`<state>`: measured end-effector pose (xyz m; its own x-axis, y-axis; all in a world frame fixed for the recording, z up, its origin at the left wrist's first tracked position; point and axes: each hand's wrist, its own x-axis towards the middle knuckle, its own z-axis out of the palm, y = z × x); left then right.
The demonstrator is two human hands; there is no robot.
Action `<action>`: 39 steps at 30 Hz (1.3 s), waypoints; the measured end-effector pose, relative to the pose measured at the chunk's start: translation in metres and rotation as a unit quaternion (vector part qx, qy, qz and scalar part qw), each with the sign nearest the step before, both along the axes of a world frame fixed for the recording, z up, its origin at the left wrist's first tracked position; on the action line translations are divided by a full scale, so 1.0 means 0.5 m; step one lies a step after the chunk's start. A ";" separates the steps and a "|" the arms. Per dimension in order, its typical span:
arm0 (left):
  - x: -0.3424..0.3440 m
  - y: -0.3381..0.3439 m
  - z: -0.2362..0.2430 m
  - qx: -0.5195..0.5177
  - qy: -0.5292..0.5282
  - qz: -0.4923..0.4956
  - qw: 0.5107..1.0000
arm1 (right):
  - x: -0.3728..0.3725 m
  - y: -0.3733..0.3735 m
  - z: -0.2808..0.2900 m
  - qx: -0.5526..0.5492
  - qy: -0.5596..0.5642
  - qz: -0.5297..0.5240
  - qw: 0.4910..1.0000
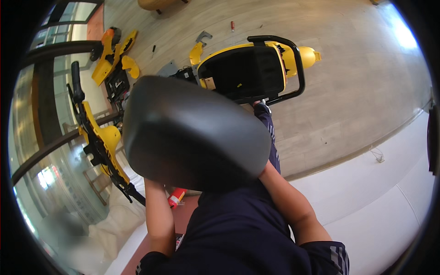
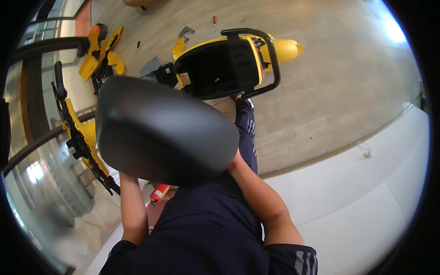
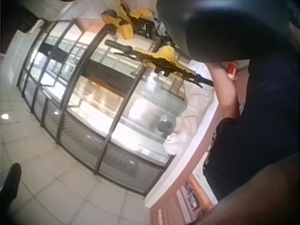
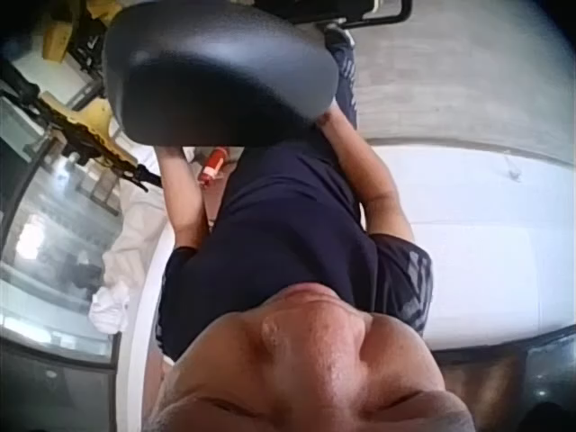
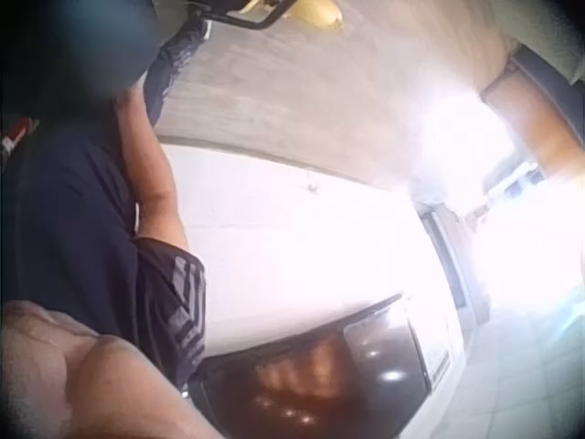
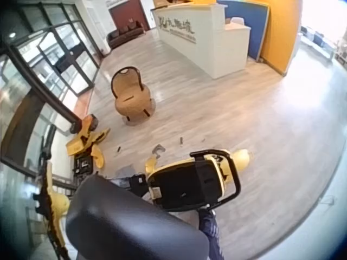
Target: Installing or adjusting the seat and internal components of a yellow electric scooter using a screwdriver.
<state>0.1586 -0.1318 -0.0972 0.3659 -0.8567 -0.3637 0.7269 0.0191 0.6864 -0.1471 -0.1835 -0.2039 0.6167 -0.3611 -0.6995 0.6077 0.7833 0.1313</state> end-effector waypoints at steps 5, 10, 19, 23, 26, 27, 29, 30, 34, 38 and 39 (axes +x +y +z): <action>0.026 -0.013 0.017 -0.011 0.002 0.044 0.999 | 0.042 0.011 -0.040 0.039 -0.056 0.011 0.998; 0.025 -0.003 0.040 0.000 -0.032 0.065 0.997 | 0.033 0.022 -0.085 0.009 -0.075 0.051 0.996; 0.054 0.069 0.009 -0.003 -0.080 0.124 0.989 | 0.017 -0.033 -0.068 -0.034 -0.054 0.056 0.996; 0.125 0.137 -0.012 0.006 -0.064 0.163 0.985 | 0.018 -0.064 -0.100 -0.189 -0.052 0.213 0.957; 0.021 0.084 0.149 -0.044 -0.033 0.094 0.994 | 0.053 -0.107 -0.056 -0.348 -0.007 0.200 0.916; 0.005 0.080 0.176 -0.061 -0.025 0.073 0.995 | 0.064 -0.124 -0.028 -0.396 0.013 0.210 0.894; 0.028 0.098 0.179 0.031 -0.157 0.015 0.987 | 0.089 -0.150 0.012 -0.456 -0.007 0.183 0.871; 0.038 0.103 0.179 0.122 -0.282 -0.043 0.951 | 0.099 -0.159 0.033 -0.514 -0.023 0.154 0.843; -0.003 -0.030 0.190 0.097 -0.574 -0.363 0.727 | 0.072 -0.202 0.095 -0.594 -0.016 0.208 0.777; -0.039 -0.089 0.138 0.083 -0.575 -0.442 0.684 | 0.058 -0.198 0.156 -0.728 0.149 0.381 0.551; -0.052 -0.113 0.132 0.079 -0.559 -0.452 0.691 | 0.067 -0.179 0.172 -0.756 0.226 0.339 0.513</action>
<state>0.1328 -0.1881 -0.0311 -0.1641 -0.9010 -0.4016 -0.5923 -0.2355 0.7705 -0.1136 -0.2728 -0.1179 0.8575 -0.5104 -0.0638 -0.1711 -0.1660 -0.9712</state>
